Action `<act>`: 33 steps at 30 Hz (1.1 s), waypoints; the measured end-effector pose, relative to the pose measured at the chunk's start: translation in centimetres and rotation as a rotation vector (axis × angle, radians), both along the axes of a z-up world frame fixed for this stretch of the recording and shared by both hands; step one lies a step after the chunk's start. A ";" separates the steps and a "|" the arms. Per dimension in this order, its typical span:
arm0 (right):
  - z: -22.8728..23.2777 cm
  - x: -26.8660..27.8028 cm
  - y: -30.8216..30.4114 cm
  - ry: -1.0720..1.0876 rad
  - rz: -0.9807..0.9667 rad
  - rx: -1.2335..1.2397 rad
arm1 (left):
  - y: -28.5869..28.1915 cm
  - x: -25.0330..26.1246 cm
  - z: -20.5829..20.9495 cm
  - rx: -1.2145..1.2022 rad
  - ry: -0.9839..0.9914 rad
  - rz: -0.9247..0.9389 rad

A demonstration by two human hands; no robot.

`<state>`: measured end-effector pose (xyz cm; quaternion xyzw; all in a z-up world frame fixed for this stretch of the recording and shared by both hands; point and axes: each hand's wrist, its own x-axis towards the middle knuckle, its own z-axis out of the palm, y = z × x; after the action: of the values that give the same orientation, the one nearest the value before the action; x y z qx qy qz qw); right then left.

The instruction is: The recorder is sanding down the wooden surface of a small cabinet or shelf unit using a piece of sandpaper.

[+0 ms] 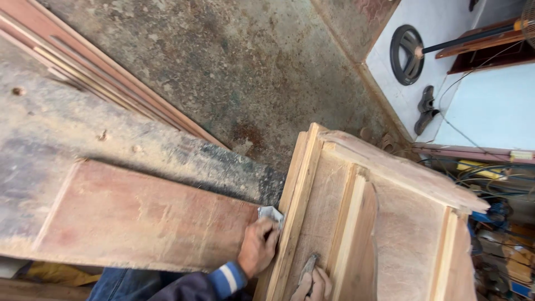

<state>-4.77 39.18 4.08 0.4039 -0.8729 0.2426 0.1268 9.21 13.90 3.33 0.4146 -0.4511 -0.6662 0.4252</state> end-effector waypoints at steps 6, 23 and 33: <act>3.0 1.8 -6.1 0.015 0.152 -0.063 | 9.8 8.3 -1.5 0.058 0.136 -0.478; -11.5 10.9 -13.1 -0.426 0.544 -0.299 | 9.2 27.9 0.2 0.538 0.258 0.010; -11.7 32.6 -24.7 -0.747 0.752 -0.197 | -1.6 48.0 3.9 0.733 0.963 -0.130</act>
<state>27.85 14.47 -7.62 0.5609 -0.6269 0.4791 -0.2508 57.21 12.27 7.24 0.1577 0.0262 -0.9155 0.3692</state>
